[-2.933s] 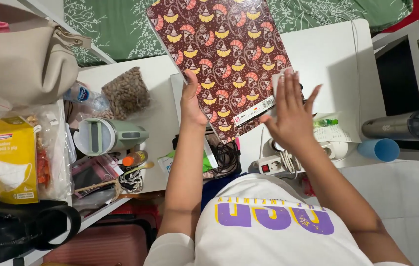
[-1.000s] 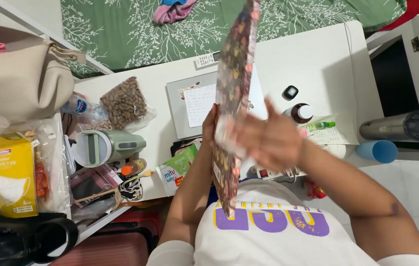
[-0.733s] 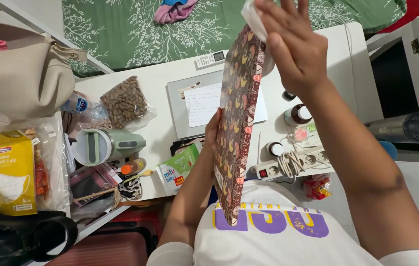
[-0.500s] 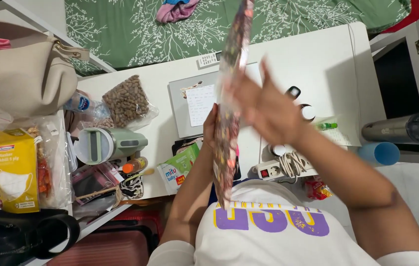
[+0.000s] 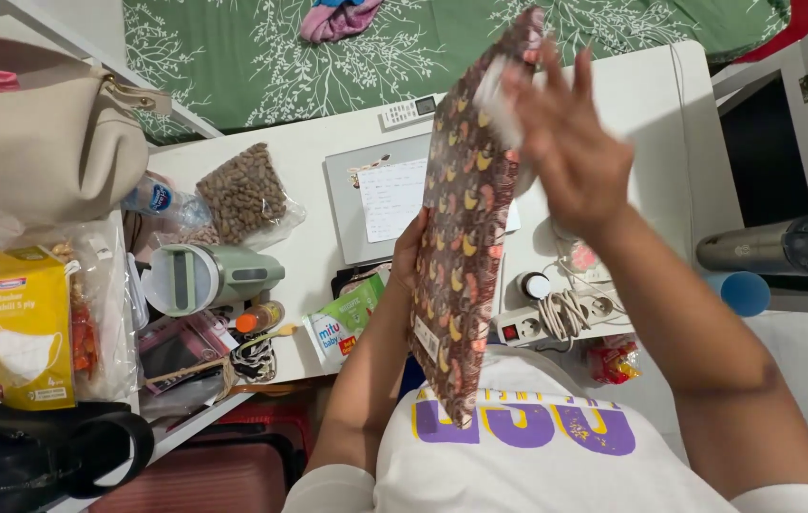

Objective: The person wipes a banana-patterned folder with a white wipe, then picks up and coils a white USB cable. They place the wipe and cable on the folder, move a green packet and a small brown bottle, and finally pick up and inspect a silver tumbler. The workspace remains cluttered with various items throughout.

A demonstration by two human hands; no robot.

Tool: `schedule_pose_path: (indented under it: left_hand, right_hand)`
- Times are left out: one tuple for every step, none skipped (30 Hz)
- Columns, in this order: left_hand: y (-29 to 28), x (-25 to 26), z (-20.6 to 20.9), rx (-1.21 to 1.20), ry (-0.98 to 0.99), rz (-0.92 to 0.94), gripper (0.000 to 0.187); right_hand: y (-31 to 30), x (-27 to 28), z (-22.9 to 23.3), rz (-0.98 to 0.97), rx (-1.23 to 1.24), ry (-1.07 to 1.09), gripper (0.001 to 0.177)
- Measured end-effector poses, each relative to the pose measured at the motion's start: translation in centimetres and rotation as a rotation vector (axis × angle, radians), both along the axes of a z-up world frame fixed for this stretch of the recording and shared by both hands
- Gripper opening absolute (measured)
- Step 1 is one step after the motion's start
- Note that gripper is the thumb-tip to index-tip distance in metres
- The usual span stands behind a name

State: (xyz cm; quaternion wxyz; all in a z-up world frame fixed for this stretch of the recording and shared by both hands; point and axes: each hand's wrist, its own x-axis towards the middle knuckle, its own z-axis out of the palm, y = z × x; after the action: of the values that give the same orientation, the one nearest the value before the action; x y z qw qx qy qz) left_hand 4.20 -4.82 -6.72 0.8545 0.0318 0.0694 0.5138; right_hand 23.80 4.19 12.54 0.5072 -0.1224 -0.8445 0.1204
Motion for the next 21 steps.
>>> schedule_pose_path:
  left_hand:
    - [-0.2,-0.1,-1.0,0.000,0.030,0.007,0.056]
    - [-0.2,-0.2,-1.9,0.002,0.059,0.012,0.055]
    - [-0.2,-0.2,-2.4,0.003,0.060,0.012,0.055]
    - [-0.4,-0.2,-2.9,0.002,0.090,0.018,0.055]
    - [-0.6,-0.3,-3.5,0.001,0.120,0.024,0.054]
    - [-1.2,0.0,1.1,-0.003,0.121,0.030,0.054]
    - [-1.8,0.3,5.7,0.054,0.165,0.042,0.059]
    - [-2.3,0.7,10.3,0.113,0.208,0.053,0.064]
    - [-1.5,-0.1,6.6,0.109,0.208,0.058,0.064]
    - [-1.0,-1.1,2.9,0.114,0.393,0.095,0.066]
    - [-0.5,-2.1,-0.7,0.118,0.579,0.131,0.070]
    - [-0.4,-2.2,-1.5,0.113,0.578,0.135,0.070]
    - [-0.3,-2.3,-2.2,0.066,0.606,0.163,0.068]
    - [-0.2,-2.3,-2.9,0.019,0.632,0.189,0.066]
    - [-0.3,-1.8,-1.3,0.015,0.630,0.193,0.066]
    - [-0.5,-1.4,0.2,0.000,0.593,0.255,0.061]
    - [-0.7,-0.9,1.8,-0.015,0.555,0.318,0.055]
    - [-0.3,-1.1,1.8,-0.020,0.552,0.319,0.055]
    - [0.1,-1.4,1.7,-0.007,0.557,0.363,0.058]
    - [0.6,-1.7,1.8,0.011,0.563,0.406,0.061]
    - [0.7,-2.1,2.3,0.010,0.562,0.407,0.061]
  right_hand:
    - [1.1,0.1,0.3,-0.092,-0.058,0.036,0.036]
    - [2.3,0.2,0.7,-0.187,-0.113,0.074,0.034]
    - [2.5,0.3,0.8,-0.187,-0.112,0.075,0.034]
    - [2.7,0.4,0.9,-0.238,-0.273,0.119,0.033]
    - [2.9,0.4,0.9,-0.288,-0.434,0.162,0.032]
    - [2.4,-0.1,0.7,-0.282,-0.438,0.161,0.032]
    - [1.9,-0.6,0.4,-0.248,-0.615,0.322,0.030]
    - [1.3,-1.0,0.2,-0.211,-0.790,0.479,0.029]
    - [1.0,-0.5,0.0,-0.207,-0.794,0.476,0.029]
    - [0.5,-0.1,-0.3,-0.299,-0.908,0.466,0.030]
    - [0.1,0.3,-0.5,-0.393,-1.020,0.452,0.032]
    - [-0.1,1.0,-1.6,-0.390,-1.024,0.448,0.032]
    - [-0.3,1.6,-2.7,-0.431,-1.096,0.428,0.034]
    - [-0.5,2.3,-3.8,-0.474,-1.167,0.405,0.039]
    - [-1.1,3.7,-6.0,-0.472,-1.170,0.400,0.039]
    - [-1.7,5.1,-8.3,-0.519,-1.180,0.244,0.034]
    - [-2.3,6.5,-10.5,-0.563,-1.185,0.088,0.035]
    - [-4.6,4.6,-6.9,-0.563,-1.188,0.082,0.035]
    - [-6.8,2.6,-3.2,-0.577,-1.301,0.116,0.031]
    - [-9.0,0.6,0.5,-0.591,-1.411,0.154,0.028]
    - [-9.0,3.0,-3.2,-0.591,-1.411,0.152,0.028]
